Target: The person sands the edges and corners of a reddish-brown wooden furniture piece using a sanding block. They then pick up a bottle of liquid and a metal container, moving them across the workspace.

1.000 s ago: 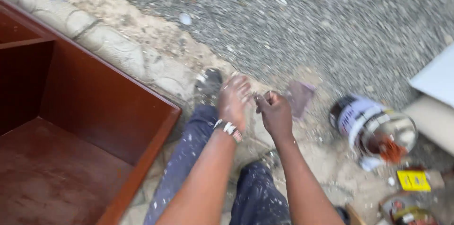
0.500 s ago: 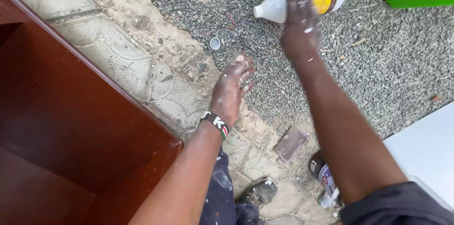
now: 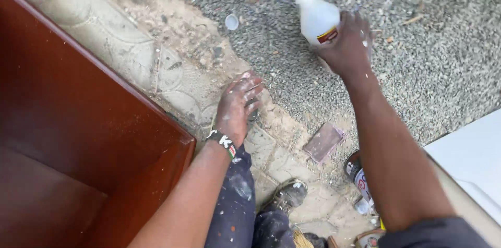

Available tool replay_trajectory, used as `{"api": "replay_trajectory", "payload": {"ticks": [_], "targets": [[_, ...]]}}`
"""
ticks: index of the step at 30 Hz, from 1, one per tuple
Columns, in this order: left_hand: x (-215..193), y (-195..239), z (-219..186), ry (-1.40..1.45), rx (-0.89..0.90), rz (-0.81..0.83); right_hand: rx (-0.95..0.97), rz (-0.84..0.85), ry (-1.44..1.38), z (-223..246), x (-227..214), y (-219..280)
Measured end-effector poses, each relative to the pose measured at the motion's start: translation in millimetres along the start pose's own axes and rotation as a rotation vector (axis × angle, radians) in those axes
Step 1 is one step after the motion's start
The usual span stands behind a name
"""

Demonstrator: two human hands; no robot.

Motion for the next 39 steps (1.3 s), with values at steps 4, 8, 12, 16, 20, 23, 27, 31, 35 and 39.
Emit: {"api": "replay_trajectory", "payload": {"ticks": [4, 8, 12, 16, 20, 23, 27, 31, 35, 39], "targets": [[5, 23, 26, -0.024, 0.059, 0.046, 0.578, -0.243, -0.999, -40, -10, 90], [29, 67, 53, -0.058, 0.128, 0.066, 0.867, -0.485, -1.884, -62, -35, 209], [70, 161, 98, -0.112, 0.161, 0.115, 0.969, -0.628, -2.117, -87, -68, 305], [100, 250, 175, -0.182, 0.153, 0.048, 1.231, -0.643, -2.505, -98, -88, 402], [83, 240, 271, -0.270, 0.105, 0.051, 1.216, -0.862, -2.658, -82, -130, 477], [87, 216, 297, -0.585, 0.211, 0.020, 1.388, -0.768, -2.308, -66, -99, 548], [130, 214, 299, -0.959, 0.271, 0.217, 1.584, -1.001, -2.318, -10, -51, 601], [138, 227, 299, -1.212, 0.268, 0.322, 1.496, -0.871, -2.158, 13, -16, 610], [153, 231, 318, -1.396, 0.248, 0.472, 1.283, -0.962, -2.085, -10, -2, 615], [171, 251, 330, -1.516, 0.219, 0.472, 1.337, -0.989, -2.035, -16, 3, 637]]}}
Point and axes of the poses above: each hand's wrist, its own y-axis away from the middle knuckle, its own x-axis out of the palm, z = x × y, the point moved 2 cm from there along -y, towards the middle knuckle, and after that the axes turned 2 degrees about -z, right-handed, at the moved point
